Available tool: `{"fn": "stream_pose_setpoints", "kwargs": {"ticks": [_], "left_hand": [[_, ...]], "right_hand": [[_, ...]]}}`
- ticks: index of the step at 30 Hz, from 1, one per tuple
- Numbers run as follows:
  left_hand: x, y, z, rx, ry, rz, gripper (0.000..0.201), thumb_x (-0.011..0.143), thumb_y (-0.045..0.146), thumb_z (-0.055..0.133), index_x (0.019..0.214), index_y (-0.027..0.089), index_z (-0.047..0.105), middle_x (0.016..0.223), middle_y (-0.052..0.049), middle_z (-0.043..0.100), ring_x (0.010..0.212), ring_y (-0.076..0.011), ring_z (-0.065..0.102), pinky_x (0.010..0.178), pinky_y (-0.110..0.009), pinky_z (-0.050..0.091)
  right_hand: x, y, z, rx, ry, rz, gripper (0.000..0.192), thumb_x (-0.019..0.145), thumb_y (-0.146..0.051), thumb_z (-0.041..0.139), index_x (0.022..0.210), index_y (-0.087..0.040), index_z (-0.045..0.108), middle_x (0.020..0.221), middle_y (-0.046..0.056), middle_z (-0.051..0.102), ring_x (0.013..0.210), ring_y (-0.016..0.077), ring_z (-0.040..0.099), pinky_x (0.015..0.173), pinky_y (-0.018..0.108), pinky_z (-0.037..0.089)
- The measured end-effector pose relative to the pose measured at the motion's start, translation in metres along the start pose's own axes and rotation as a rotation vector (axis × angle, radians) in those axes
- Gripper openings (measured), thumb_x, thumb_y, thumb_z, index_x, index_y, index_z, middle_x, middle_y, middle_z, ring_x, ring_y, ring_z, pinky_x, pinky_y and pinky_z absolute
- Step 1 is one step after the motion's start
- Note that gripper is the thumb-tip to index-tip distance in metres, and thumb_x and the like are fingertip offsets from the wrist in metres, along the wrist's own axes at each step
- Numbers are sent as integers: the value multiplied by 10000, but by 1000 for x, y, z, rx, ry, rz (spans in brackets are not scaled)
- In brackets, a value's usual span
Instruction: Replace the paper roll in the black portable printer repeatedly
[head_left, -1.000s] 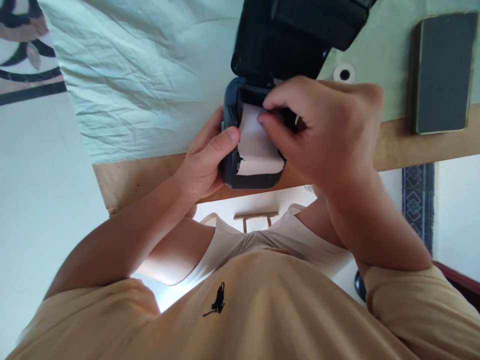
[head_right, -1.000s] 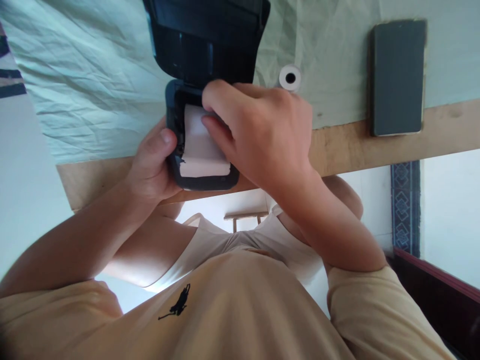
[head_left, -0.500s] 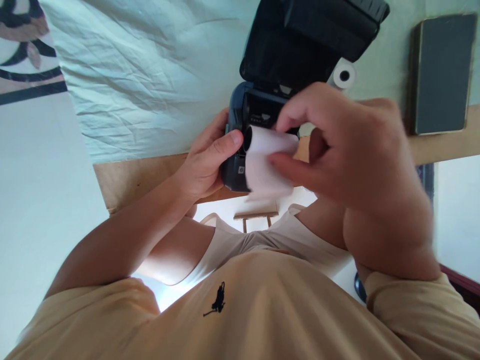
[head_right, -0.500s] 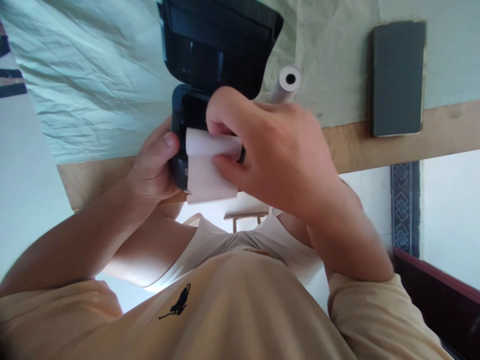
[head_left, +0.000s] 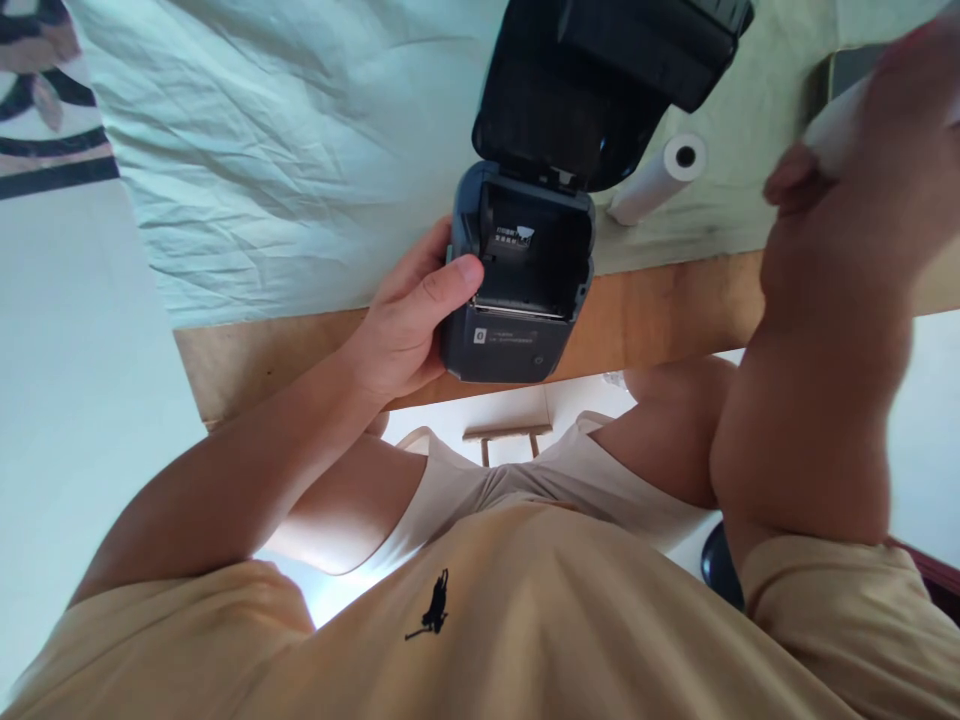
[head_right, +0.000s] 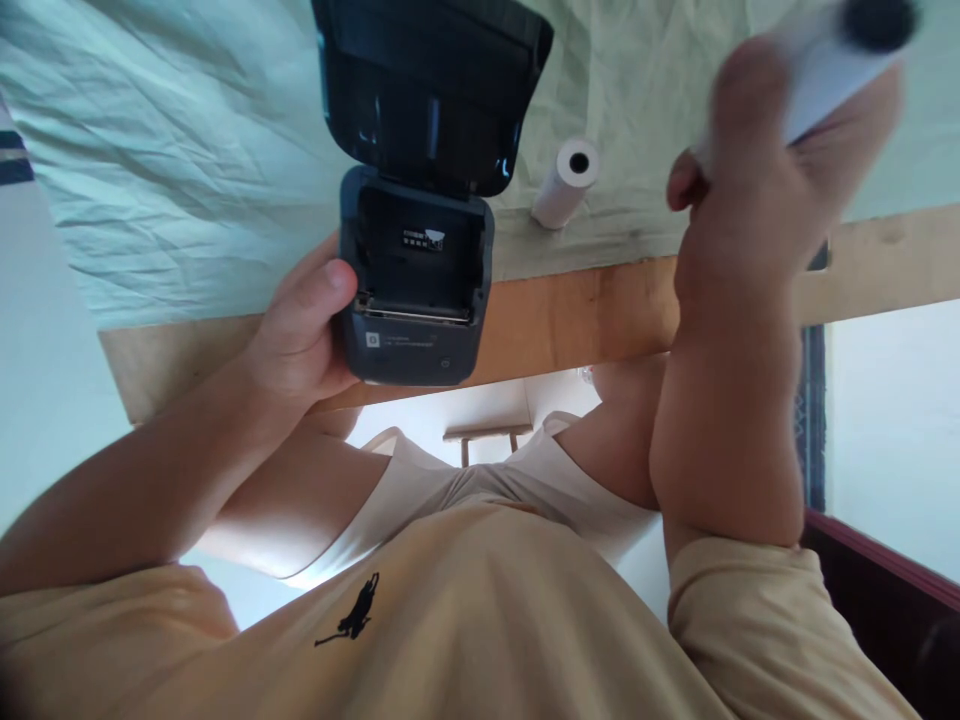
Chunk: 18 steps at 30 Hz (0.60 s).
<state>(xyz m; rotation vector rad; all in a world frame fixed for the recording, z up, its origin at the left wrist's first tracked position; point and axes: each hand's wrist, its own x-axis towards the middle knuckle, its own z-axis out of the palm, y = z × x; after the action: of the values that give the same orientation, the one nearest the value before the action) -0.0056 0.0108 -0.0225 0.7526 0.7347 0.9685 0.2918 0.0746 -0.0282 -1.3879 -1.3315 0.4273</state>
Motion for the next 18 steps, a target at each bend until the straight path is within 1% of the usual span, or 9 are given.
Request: {"fn": "stream_pose_setpoints", "kwargs": {"ticks": [2,4,6,8,10,12,14,16,18], "left_hand": [[0,1,0,-21,-21,1,326,965,473,648,1123,191,690,984,-49,744,901,-230,774,669,-293,600],[0,0,-1,-39,-43,-2,304,972,453,634,1122,195,694,993,-49,745,927,-232,774,647,-273,587],[1,-3,-4,-48,-50,-8,304,973,448,626,1131,197,692,1004,-51,747,956,-237,771,644,-268,583],[1,-5,-6,-55,-51,2,369,957,491,633,1172,195,682,1025,-58,756,910,-229,767,645,-280,582],[2,-7,-6,-59,-56,8,514,913,599,659,1225,190,663,1061,-76,767,893,-239,761,677,-313,592],[4,-5,-2,-53,-44,-30,656,866,699,670,1281,193,634,1083,-90,775,979,-273,757,763,-351,608],[6,-1,8,-44,-16,-99,698,869,733,649,1319,201,609,1072,-90,780,1097,-297,737,874,-385,610],[9,4,19,-49,-10,-135,704,881,737,632,1337,202,600,1050,-88,781,1134,-304,729,921,-404,607],[11,8,27,-54,-12,-146,707,884,739,626,1344,202,600,1044,-89,781,1129,-305,732,927,-410,608]], "right_hand": [[-2,-1,9,-49,52,-94,270,724,-375,600,734,-272,351,657,-50,318,480,84,302,456,289,229],[-6,-8,11,-199,10,-119,319,666,-337,648,649,-273,337,611,-52,307,500,91,317,535,309,224],[-7,-15,10,-360,-30,-95,358,658,-366,655,608,-263,316,607,-34,326,565,104,319,622,323,218],[-6,-19,7,-452,-26,-100,358,656,-419,641,625,-258,323,618,-17,364,610,123,333,671,332,209],[-4,-20,5,-509,-20,-98,345,668,-467,626,676,-258,352,660,2,421,641,145,372,706,343,220],[-2,-18,4,-558,-20,-86,365,674,-505,621,710,-259,354,706,22,458,689,170,416,740,359,247],[-1,-15,3,-580,-41,-71,386,666,-524,634,729,-258,360,759,47,498,755,201,473,772,378,286],[-2,-12,2,-579,-80,-64,374,643,-486,676,752,-252,405,802,63,542,796,221,513,788,385,324],[-3,-10,2,-583,-126,-75,319,626,-373,722,825,-235,515,846,62,593,775,199,513,770,367,357]]}}
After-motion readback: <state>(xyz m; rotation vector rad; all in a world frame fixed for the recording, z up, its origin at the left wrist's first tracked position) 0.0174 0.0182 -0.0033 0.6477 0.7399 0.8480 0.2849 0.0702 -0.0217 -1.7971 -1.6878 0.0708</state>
